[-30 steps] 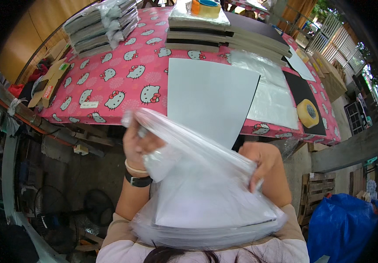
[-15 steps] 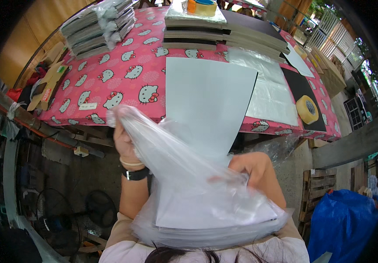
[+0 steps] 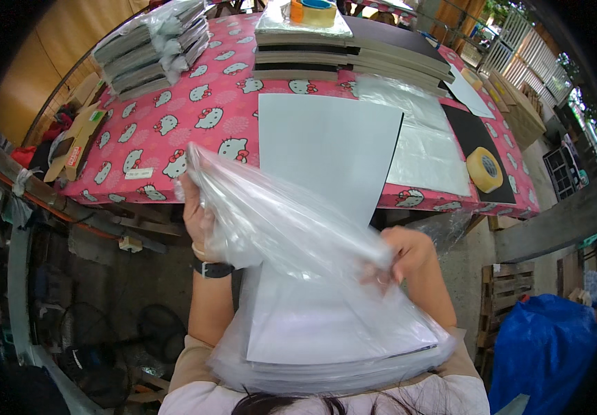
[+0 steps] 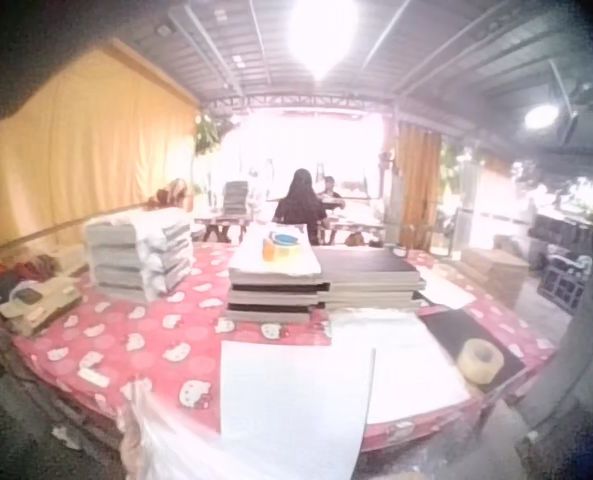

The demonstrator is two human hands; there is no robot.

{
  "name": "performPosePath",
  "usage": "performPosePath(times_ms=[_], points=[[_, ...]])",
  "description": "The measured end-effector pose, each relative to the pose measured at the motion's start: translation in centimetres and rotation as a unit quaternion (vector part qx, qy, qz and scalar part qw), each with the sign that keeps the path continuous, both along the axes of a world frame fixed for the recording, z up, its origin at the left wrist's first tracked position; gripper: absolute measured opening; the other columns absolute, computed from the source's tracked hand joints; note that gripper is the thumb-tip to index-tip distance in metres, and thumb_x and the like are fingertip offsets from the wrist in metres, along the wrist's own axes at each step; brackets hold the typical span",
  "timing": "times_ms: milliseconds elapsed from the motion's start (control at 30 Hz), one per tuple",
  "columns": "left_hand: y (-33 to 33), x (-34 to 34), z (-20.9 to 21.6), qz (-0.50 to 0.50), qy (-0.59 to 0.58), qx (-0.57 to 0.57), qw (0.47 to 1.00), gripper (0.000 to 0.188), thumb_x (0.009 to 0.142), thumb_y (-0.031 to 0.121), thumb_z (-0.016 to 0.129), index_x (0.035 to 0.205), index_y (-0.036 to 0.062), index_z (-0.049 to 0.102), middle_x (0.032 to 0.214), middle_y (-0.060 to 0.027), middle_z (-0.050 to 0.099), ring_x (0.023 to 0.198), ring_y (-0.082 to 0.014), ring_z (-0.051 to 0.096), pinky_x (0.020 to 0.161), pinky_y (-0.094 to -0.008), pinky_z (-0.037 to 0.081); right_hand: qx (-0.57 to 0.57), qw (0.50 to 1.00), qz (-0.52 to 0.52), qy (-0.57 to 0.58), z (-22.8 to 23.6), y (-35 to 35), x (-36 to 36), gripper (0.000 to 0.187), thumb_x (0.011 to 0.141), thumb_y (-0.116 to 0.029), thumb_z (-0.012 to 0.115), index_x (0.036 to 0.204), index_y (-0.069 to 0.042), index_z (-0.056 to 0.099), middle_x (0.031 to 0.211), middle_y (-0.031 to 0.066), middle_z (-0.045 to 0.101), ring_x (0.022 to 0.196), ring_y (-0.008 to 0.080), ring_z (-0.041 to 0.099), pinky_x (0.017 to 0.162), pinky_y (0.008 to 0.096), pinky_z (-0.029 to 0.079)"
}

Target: The person places black and white notebooks into clear plastic bags one at a time, then stacks the wrapped items on a table. The person handles the notebooks and plastic bags by hand throughout the process.

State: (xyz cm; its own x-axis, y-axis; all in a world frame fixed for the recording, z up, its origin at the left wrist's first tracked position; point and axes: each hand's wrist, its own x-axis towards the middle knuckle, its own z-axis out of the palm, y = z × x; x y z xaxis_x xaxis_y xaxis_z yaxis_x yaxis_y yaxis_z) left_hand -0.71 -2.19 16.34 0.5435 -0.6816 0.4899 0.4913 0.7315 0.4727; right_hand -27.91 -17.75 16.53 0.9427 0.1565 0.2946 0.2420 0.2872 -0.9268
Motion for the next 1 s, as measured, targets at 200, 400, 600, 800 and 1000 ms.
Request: performPosePath(times_ms=[200,400,600,800,1000], points=[[-2.9,2.9,1.8,-0.079,-0.216,0.28,0.932,0.05,0.069,0.011,0.062,0.115,0.0012,0.042,0.077,0.001,0.053,0.054,-0.0018,0.043,0.046,-0.0162,0.034,0.126,0.847,-0.516,-0.029,5.4,-3.2,-1.6,0.034,0.061,-0.002,0.055,0.095,0.002,0.053,0.074,0.0098,0.055,0.065,0.0209,0.053,0.06,0.034,0.041],[-12.0,6.7,3.4,0.316,-0.428,0.363,0.765,0.043,0.065,0.005,0.056,0.107,0.0064,0.052,0.064,0.0007,0.055,0.046,-0.0075,0.043,0.046,-0.023,0.036,-0.388,0.615,-0.682,0.08,3.9,-10.1,4.9,0.038,0.069,-0.009,0.055,0.106,-0.004,0.052,0.07,0.0057,0.054,0.06,0.0131,0.049,0.058,0.0248,0.04],[-10.6,3.6,3.5,0.438,-0.471,0.278,0.713,0.024,0.06,0.003,0.06,0.084,0.0027,0.061,0.059,-0.0092,0.055,0.049,-0.0175,0.049,0.051,-0.0281,0.041,-0.219,0.721,-0.652,0.085,5.7,-6.7,1.7,0.01,0.068,-0.011,0.061,0.071,-0.003,0.056,0.055,-0.0028,0.047,0.045,0.0036,0.038,0.041,0.0193,0.028],[-4.3,1.6,5.3,0.467,-0.491,0.142,0.722,0.012,0.06,-0.001,0.064,0.072,0.0014,0.06,0.061,-0.0056,0.054,0.053,-0.013,0.049,0.051,-0.0226,0.039,-0.003,0.858,-0.484,0.171,7.5,-3.3,-3.0,0.012,0.067,-0.011,0.063,0.063,-0.005,0.054,0.051,-0.0045,0.047,0.042,-0.0009,0.035,0.039,0.0139,0.024],[-2.5,1.9,5.1,0.357,-0.449,0.225,0.788,0.007,0.064,0.002,0.063,0.063,0.0031,0.056,0.057,0.0006,0.049,0.05,-0.0081,0.043,0.047,-0.0218,0.033,0.036,0.882,-0.441,0.163,7.1,-1.2,-1.6,0.022,0.072,-0.008,0.059,0.092,0.001,0.056,0.075,0.0038,0.058,0.06,0.0053,0.051,0.053,0.0152,0.039]])
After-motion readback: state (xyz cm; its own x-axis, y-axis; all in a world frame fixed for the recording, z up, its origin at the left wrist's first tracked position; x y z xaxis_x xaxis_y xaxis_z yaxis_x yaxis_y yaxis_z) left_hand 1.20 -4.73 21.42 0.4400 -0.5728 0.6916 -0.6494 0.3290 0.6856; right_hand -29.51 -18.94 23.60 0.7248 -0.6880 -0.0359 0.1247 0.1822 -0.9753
